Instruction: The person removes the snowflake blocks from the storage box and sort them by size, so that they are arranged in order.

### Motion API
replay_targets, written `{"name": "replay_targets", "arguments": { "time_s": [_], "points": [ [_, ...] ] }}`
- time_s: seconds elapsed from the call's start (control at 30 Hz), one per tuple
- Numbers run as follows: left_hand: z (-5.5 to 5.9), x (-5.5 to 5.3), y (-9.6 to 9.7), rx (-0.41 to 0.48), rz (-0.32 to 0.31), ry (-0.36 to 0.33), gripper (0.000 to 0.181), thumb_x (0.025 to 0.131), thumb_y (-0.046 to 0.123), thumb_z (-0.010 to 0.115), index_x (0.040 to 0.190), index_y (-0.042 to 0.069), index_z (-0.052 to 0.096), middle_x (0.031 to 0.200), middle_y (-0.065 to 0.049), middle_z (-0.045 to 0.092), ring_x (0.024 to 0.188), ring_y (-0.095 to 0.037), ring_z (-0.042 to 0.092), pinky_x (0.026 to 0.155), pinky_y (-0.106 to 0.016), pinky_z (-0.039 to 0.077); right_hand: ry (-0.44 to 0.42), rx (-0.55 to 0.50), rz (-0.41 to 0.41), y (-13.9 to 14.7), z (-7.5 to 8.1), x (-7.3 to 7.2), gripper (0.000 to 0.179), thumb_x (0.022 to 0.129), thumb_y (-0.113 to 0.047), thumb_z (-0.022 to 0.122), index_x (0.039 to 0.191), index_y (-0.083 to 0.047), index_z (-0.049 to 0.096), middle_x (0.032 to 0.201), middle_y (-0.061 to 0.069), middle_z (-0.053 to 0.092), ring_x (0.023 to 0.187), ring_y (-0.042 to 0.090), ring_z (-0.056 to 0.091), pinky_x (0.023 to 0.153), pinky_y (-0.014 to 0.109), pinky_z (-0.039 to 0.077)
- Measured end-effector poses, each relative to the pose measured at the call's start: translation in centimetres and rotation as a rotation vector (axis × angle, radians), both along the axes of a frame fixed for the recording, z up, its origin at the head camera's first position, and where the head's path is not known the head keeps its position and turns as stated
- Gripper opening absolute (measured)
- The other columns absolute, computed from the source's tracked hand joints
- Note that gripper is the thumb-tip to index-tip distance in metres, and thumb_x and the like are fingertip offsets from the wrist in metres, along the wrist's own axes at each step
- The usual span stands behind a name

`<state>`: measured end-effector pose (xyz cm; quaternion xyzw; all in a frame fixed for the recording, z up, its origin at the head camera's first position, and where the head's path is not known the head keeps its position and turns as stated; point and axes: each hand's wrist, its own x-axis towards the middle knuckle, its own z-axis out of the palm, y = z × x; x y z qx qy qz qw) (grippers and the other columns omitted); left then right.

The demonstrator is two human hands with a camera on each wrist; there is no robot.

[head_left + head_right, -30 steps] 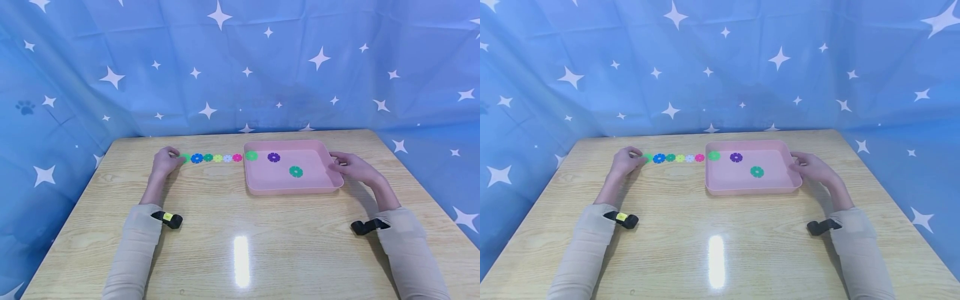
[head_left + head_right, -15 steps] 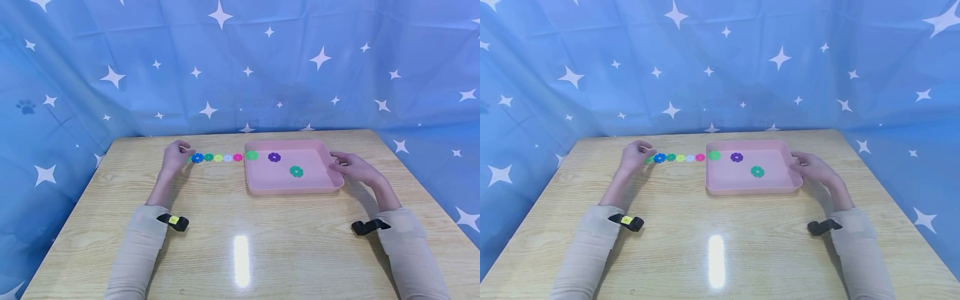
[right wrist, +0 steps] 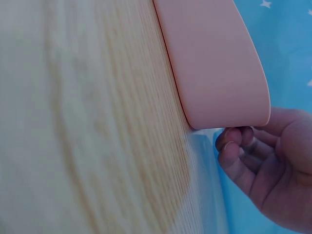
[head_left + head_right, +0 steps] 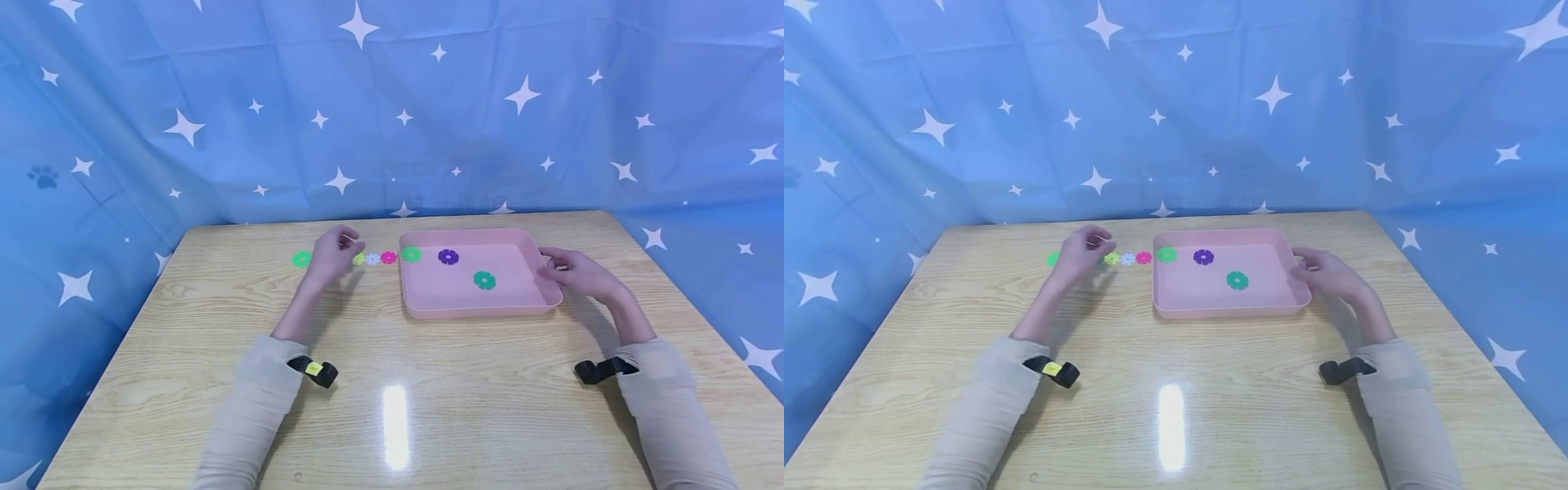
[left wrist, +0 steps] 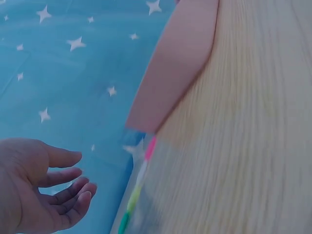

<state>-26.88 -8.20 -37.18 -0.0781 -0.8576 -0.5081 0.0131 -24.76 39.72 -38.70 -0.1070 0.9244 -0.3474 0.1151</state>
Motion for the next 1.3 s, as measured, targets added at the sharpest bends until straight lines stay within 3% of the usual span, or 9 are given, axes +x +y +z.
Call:
{"name": "replay_targets", "arguments": {
  "time_s": [0.4,0.7,0.9,1.1,1.3],
  "points": [
    [0.7,0.5,7.0,-0.028,-0.132,0.023,0.03,0.101,0.014,0.063,0.125,-0.002,0.06,0.111,-0.013,0.064,0.101,-0.025,0.061,0.087,-0.033,0.054,0.004,-0.011,0.001,0.1,-0.1,0.0,0.063,0.105,-0.018,0.055,0.155,0.007,0.026,0.097,0.015,0.056,0.07,0.023,0.049,0.06,0.033,0.04],
    [0.1,0.6,11.1,-0.087,-0.195,-0.013,0.038,0.1,0.013,0.062,0.134,-0.002,0.055,0.13,-0.02,0.058,0.116,-0.03,0.058,0.097,-0.036,0.05,-0.001,-0.027,0.002,0.2,-0.2,0.1,0.063,0.105,-0.017,0.055,0.155,0.007,0.026,0.095,0.014,0.056,0.069,0.025,0.049,0.059,0.034,0.041],
    [-0.9,0.3,13.1,-0.111,-0.196,-0.025,0.042,0.099,0.011,0.063,0.138,-0.002,0.052,0.134,-0.018,0.055,0.118,-0.03,0.055,0.101,-0.037,0.048,0.003,-0.028,0.008,-0.1,0.2,0.3,0.062,0.105,-0.018,0.056,0.154,0.008,0.028,0.096,0.015,0.057,0.07,0.022,0.049,0.06,0.033,0.041],
    [-1.6,0.0,14.4,-0.134,-0.122,-0.082,0.047,0.1,0.01,0.061,0.144,0.004,0.047,0.137,-0.015,0.057,0.117,-0.025,0.059,0.102,-0.037,0.049,0.0,-0.037,0.014,-0.1,0.3,0.3,0.062,0.104,-0.018,0.056,0.154,0.008,0.029,0.097,0.015,0.058,0.071,0.021,0.051,0.06,0.032,0.043],
    [-1.9,-0.1,15.0,-0.208,-0.112,-0.101,0.047,0.1,0.011,0.061,0.145,0.006,0.045,0.123,-0.013,0.064,0.105,-0.022,0.062,0.097,-0.035,0.052,0.005,-0.027,0.012,0.1,0.3,0.2,0.062,0.104,-0.018,0.057,0.154,0.007,0.03,0.096,0.014,0.058,0.069,0.024,0.049,0.058,0.03,0.04]
  ]
}}
